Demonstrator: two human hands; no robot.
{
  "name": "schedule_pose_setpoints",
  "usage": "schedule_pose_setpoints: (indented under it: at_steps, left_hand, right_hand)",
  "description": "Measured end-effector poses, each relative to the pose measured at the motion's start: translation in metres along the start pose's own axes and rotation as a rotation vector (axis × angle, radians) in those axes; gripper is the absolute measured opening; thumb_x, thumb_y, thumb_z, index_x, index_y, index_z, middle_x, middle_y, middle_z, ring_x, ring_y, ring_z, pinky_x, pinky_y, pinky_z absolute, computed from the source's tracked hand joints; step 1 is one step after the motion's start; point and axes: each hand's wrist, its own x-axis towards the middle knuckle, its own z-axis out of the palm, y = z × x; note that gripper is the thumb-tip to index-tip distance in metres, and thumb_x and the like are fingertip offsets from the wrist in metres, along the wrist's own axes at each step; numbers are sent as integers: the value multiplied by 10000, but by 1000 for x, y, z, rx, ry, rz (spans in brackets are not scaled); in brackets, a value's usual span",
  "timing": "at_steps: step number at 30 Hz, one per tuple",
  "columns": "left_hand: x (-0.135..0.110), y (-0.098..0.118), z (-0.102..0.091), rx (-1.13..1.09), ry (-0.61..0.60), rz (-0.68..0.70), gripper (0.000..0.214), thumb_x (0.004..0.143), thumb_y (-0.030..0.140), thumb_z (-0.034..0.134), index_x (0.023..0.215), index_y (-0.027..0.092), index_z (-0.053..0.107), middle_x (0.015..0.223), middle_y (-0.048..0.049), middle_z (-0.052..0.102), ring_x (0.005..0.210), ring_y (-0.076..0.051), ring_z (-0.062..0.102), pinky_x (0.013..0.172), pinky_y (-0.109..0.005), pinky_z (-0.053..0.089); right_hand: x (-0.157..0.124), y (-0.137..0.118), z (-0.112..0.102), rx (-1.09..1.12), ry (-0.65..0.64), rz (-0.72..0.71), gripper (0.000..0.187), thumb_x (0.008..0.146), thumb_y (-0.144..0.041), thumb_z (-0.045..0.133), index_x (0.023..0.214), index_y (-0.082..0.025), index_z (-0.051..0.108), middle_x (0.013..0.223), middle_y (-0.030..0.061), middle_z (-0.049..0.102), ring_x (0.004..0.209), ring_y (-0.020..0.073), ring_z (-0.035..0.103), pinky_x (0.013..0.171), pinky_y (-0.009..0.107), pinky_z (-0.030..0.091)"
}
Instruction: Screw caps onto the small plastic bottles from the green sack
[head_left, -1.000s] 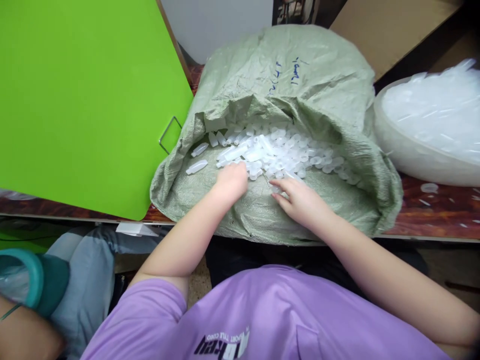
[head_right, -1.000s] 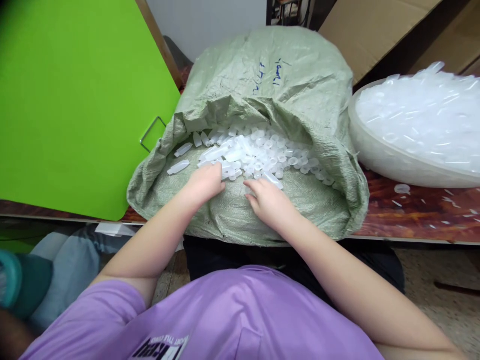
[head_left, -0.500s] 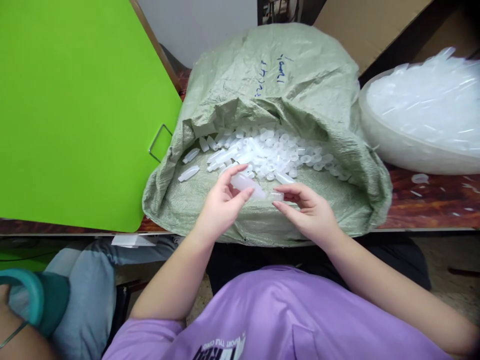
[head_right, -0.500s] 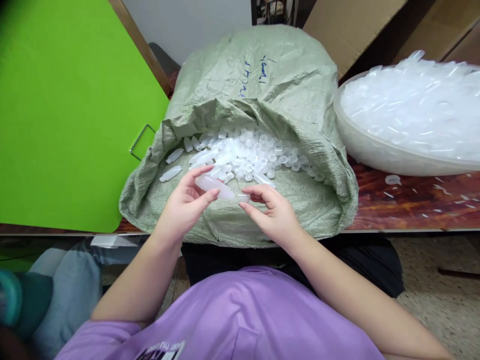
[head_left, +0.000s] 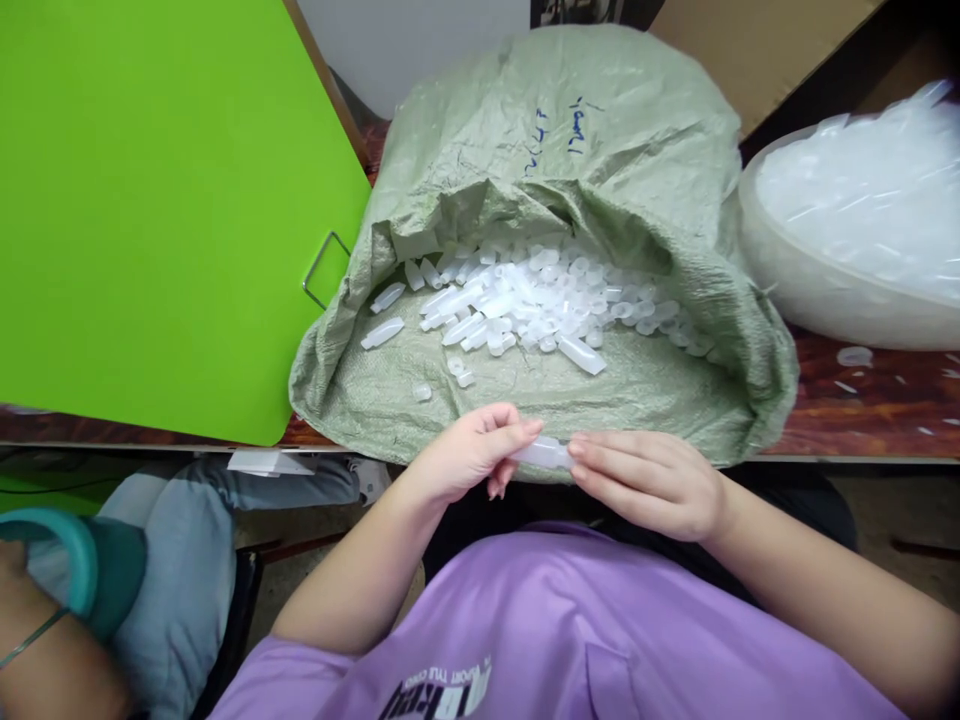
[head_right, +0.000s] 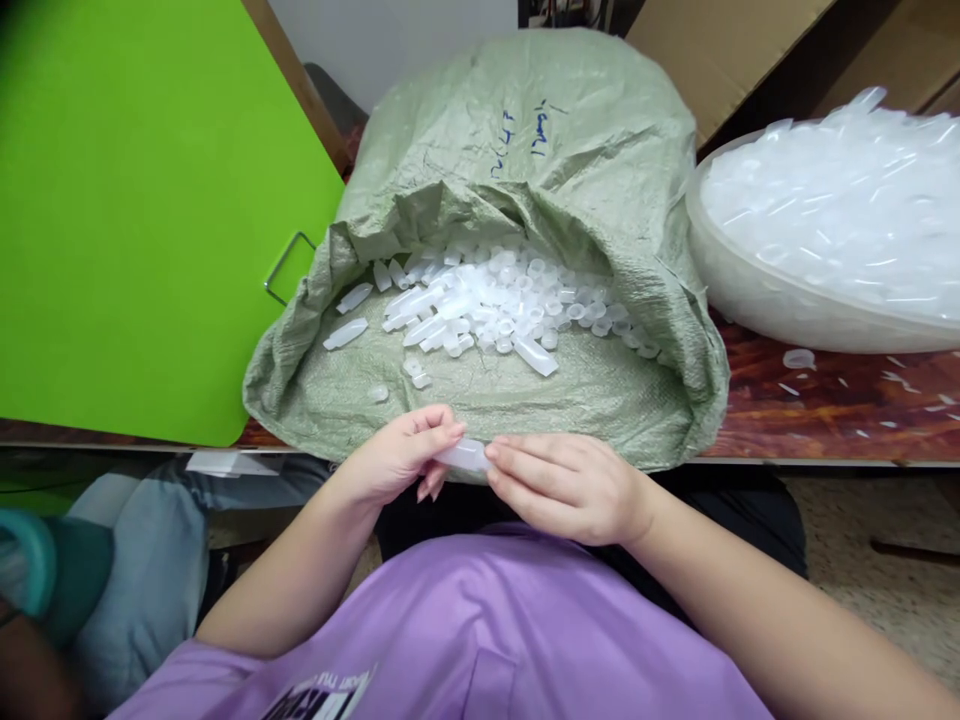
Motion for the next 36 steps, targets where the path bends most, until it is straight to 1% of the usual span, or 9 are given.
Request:
schedule_pose_setpoints:
  at_steps: [5,12,14,18,20,24,27,32,36]
  left_hand:
    - [0,-1,-1,71,-54,-144,424,796,542,497,602,166,470,312,97,310,264,-40,230,330,-187,227]
    - [-3,-11,2,188,175,15,461,818,555,456,561,174,419,341,79,359,305,-45,288,368,-196,210]
    - [-4,-12,1,193,170,8,454,816,553,464,566,175,421,345,82,355,306,-45,284,362,-194,204]
    - [-6,-9,-4,186,79,-110,458,808,551,472,548,174,456,322,86,316,289,-49,258,358,-197,241]
    - [-6,-9,-5,154,51,-150,469,808,560,461,538,177,464,308,89,292,278,-53,240,357,-204,264]
    - [-6,-9,-1,110,80,-90,486,810,569,453,524,177,430,318,84,317,287,-49,259,369,-203,272]
    - [-7,-10,5,108,88,-12,482,815,558,458,531,171,420,339,75,358,302,-39,277,369,-197,223]
    - [-6,-12,7,92,188,66,461,826,553,448,573,168,425,344,84,347,303,-37,272,367,-197,192]
    - [-5,-16,6,84,183,65,456,814,556,473,577,170,418,345,84,350,300,-36,273,358,-193,178]
  right_hand:
    - [-1,-4,2,103,-104,149,326,868,-142,502,1128,-317,591,1104,20,674,1031,171,622,827,290,548]
    - [12,-13,20,303,-111,865,204,802,-323,607,965,-201,615,682,-1,670,560,130,636,524,241,541]
    - [10,-14,22,296,-98,776,187,826,-287,580,988,-196,604,772,23,686,664,142,658,595,253,551]
    - [3,-14,16,116,-113,281,273,881,-139,468,1111,-234,581,1072,63,671,1018,177,611,815,308,520]
    - [3,-13,12,86,-162,193,293,897,-142,438,1127,-250,583,1097,56,667,1048,177,599,831,307,511]
    - [14,-10,11,115,-232,503,234,885,-329,490,981,-189,652,845,60,710,746,168,667,649,266,531]
    - [18,-11,17,247,-265,760,438,949,-366,308,744,-189,652,634,22,665,573,133,629,544,241,499]
    - [13,-10,22,113,-86,578,364,850,-440,508,1099,-179,561,1071,121,636,928,222,620,780,359,512]
    - [11,-9,25,291,-174,735,308,948,-329,320,963,-200,600,741,32,669,645,146,637,601,263,522]
